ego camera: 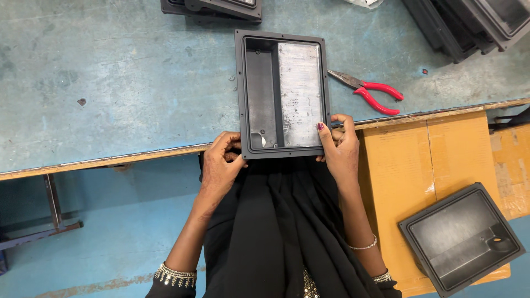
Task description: The person uses red-handled pliers to press small white components into a black rectangular housing on a workbench. The person repeatedly positions and presses the components into place, then sets the housing aside.
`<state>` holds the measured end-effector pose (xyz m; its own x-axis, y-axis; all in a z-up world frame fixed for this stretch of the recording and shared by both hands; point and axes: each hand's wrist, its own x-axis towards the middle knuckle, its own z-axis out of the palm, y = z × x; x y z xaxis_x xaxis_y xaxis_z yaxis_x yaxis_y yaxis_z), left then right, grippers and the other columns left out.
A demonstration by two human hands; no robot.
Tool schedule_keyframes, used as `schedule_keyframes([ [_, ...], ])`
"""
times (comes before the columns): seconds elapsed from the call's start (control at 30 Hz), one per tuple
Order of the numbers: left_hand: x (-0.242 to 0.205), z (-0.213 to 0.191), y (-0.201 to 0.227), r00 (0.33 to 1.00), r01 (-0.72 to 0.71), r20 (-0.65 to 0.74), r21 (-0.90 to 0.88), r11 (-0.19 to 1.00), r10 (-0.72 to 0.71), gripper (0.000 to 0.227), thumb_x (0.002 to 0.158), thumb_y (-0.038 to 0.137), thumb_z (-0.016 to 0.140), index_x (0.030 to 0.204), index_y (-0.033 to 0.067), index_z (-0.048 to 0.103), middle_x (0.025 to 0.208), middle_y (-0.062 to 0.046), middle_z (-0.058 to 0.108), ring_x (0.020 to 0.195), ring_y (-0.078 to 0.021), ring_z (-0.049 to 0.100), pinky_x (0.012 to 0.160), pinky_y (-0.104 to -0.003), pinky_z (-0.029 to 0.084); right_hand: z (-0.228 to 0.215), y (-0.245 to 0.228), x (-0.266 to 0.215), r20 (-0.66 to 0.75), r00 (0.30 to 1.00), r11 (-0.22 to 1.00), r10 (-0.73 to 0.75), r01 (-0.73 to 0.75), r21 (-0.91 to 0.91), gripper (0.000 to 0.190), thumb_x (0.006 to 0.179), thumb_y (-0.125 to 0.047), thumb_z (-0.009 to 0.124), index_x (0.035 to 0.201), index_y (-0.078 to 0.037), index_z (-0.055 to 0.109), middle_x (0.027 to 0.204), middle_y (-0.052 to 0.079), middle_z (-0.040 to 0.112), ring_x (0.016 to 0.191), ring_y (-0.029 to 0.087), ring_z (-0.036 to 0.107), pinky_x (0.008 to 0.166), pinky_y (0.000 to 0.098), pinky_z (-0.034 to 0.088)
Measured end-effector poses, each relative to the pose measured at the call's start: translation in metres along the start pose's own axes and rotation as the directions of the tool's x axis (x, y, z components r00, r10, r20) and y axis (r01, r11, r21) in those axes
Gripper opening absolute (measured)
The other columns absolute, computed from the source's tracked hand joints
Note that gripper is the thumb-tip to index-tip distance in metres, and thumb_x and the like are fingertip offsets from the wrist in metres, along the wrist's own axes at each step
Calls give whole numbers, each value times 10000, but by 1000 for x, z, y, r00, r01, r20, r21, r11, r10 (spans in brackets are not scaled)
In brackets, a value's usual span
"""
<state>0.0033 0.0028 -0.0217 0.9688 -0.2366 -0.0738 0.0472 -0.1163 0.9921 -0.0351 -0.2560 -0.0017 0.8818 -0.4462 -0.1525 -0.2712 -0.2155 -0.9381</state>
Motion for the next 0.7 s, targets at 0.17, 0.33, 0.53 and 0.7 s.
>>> schedule_keyframes([
  [0.17,3,-1,-4,999,-31,-20,101,994,34,189,872,-32,690,1060,-23,703,1022,-40,676,790,-84,675,614,-219,565,1,0,0,-4,1000,1000,-1,1,-9,368,996,-285,675,1202,-24,516,692,68,698,463,69,539,408,239,469],
  [0.33,6,-5,-8,986,-168,39,124,978,165,151,906,-18,715,1040,-28,647,1022,-64,638,815,-97,618,626,-225,511,1,3,1,-11,1000,1000,-6,6,0,375,990,-286,677,1203,-24,515,690,68,695,468,67,546,403,240,472],
  [0.53,7,-13,-3,995,35,87,93,995,-44,251,871,-11,623,1116,-15,675,1027,-66,685,784,-111,678,643,-236,597,-1,19,3,-13,1000,999,4,-3,52,384,1005,-279,663,1238,-31,486,739,79,697,518,83,566,423,245,489],
  [0.7,23,-36,1,992,128,4,-202,971,-130,281,1005,175,640,1198,-25,684,1059,-131,731,924,-155,729,735,-281,611,10,38,-21,-41,999,910,-36,50,411,408,1106,-331,555,1315,-39,362,930,122,618,709,172,654,603,303,574],
])
